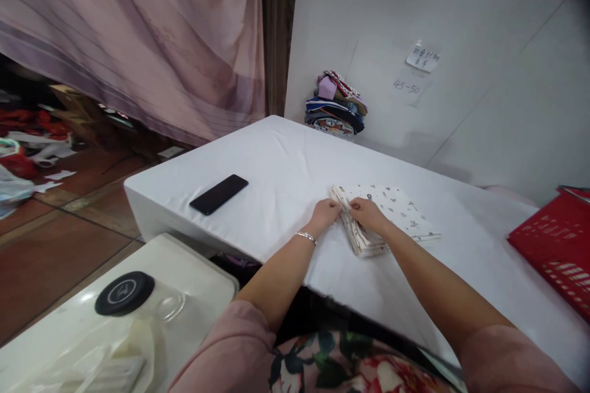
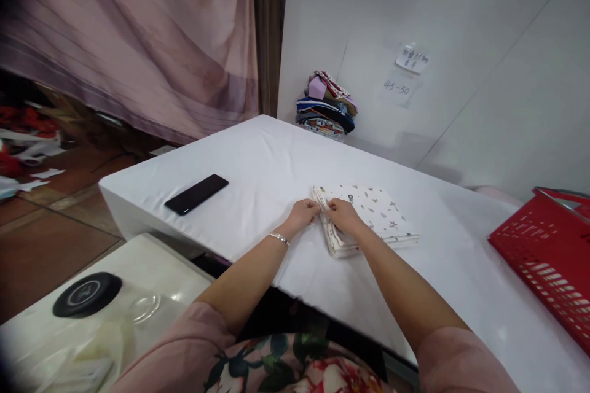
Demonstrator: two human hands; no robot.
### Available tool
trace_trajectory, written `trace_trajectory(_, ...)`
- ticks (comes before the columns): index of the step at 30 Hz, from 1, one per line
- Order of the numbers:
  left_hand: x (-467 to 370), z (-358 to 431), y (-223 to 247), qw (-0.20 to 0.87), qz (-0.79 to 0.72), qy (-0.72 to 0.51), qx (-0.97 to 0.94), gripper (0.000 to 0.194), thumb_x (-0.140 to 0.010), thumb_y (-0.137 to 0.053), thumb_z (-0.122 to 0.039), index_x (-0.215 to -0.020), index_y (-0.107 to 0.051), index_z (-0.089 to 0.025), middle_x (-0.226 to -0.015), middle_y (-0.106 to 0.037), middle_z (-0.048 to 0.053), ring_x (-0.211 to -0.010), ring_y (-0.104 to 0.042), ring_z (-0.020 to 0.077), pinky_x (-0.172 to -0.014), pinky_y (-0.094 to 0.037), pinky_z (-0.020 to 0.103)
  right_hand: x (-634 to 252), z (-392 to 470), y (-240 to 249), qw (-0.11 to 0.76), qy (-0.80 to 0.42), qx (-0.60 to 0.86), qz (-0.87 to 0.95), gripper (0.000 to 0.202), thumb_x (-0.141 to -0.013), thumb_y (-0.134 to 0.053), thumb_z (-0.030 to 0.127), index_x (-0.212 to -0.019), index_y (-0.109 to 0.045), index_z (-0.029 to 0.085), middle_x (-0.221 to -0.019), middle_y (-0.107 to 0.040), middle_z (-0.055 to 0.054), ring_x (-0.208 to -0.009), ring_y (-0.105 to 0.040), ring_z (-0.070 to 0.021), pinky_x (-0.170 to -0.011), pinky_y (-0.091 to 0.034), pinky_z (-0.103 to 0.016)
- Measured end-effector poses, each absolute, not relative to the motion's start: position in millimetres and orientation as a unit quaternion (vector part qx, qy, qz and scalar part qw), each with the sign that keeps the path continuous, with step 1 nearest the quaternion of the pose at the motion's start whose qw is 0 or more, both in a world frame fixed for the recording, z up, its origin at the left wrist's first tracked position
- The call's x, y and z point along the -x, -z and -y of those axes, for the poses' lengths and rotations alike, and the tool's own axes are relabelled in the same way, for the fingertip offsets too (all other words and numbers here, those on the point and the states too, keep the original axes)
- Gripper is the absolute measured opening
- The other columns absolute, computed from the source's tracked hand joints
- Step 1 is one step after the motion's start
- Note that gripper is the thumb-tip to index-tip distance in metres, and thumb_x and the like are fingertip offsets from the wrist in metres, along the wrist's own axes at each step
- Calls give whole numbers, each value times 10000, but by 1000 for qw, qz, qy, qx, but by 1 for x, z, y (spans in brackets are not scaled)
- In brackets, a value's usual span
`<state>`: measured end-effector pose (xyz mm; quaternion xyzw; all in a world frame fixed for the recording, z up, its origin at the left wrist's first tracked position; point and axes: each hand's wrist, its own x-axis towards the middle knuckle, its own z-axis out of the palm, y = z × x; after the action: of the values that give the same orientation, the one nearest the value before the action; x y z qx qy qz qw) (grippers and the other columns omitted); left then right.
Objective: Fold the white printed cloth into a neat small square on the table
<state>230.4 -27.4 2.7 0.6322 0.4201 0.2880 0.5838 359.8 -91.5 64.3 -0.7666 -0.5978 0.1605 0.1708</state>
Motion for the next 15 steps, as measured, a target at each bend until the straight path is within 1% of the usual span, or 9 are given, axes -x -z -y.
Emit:
trace_trajectory(2,-231,27,0,575,-419,-282,-644,123,-719,-563,-250,-637,-569,-159,-540,-563,-21,-452,-494,91,-463,-365,213,-361,93,-67,181,-154,769,594,175,-725,-495,161,-830,-634,180,-650,-629,10,-626,-552,-137,-593,-362,-226)
trace_trajectory(4,-231,27,0,571,-411,-276,-655,183,-719,-570,-275,-580,-550,-158,-537,-567,-17,-458,-499,91,-480,-368,215,-361,93,-69,187,-146,770,592,180,-722,-495,156,-830,-637,178,-647,-625,15,-623,-550,-133,-595,-361,-224)
trace_trajectory(9,-231,30,-8,548,-415,-247,-683,267,-730,-574,-369,-567,-558,-158,-517,-558,-11,-477,-513,108,-504,-368,228,-359,91,-66,171,-135,777,591,194,-718,-514,143,-855,-649,168,-703,-641,-3,-655,-550,-134,-589,-343,-220)
trace_trajectory(11,-230,32,-12,534,-420,-234,-695,247,-716,-579,-350,-560,-558,-160,-499,-546,-12,-487,-510,113,-507,-357,229,-359,90,-63,160,-120,779,595,219,-707,-512,120,-870,-650,167,-734,-650,-11,-684,-552,-138,-596,-336,-220)
trace_trajectory(15,-230,33,-12,536,-409,-239,-699,171,-681,-552,-244,-532,-542,-162,-466,-507,-23,-496,-484,109,-501,-329,224,-359,89,-58,148,-105,773,607,231,-703,-504,116,-878,-645,167,-756,-649,-15,-698,-545,-139,-599,-320,-220)
